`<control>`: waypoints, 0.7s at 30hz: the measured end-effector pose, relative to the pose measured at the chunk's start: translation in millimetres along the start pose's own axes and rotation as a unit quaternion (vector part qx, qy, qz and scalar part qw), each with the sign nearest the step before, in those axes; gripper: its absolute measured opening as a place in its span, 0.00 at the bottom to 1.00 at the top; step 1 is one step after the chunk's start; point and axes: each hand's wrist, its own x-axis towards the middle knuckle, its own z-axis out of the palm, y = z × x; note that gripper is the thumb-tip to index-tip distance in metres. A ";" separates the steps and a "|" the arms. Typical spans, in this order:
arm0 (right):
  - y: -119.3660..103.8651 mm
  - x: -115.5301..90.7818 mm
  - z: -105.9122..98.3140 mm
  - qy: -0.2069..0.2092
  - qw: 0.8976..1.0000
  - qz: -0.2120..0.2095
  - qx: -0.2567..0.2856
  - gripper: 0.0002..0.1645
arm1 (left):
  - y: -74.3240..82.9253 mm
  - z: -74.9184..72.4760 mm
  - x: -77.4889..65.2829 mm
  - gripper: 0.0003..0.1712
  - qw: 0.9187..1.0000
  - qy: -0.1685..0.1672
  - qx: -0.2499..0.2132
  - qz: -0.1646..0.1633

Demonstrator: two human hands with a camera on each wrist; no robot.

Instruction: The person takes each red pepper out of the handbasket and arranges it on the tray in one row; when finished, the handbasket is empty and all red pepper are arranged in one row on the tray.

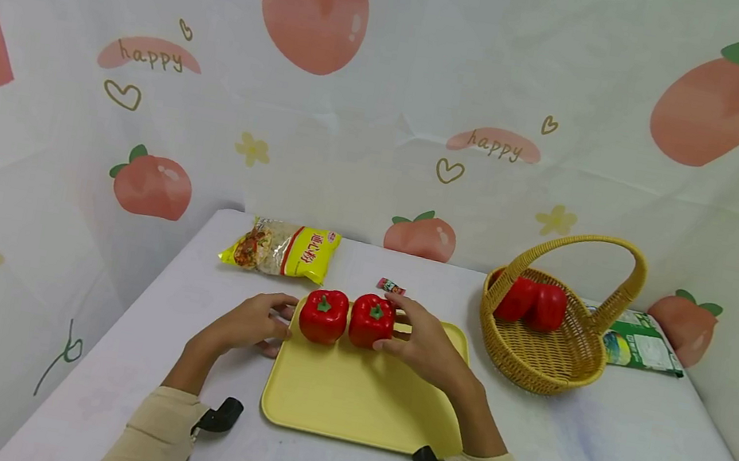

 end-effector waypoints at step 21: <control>2.5 -8.3 -20.1 0.033 0.999 -0.032 0.003 0.44 | -1.8 -0.2 0.2 0.40 1.000 -0.004 0.008 0.008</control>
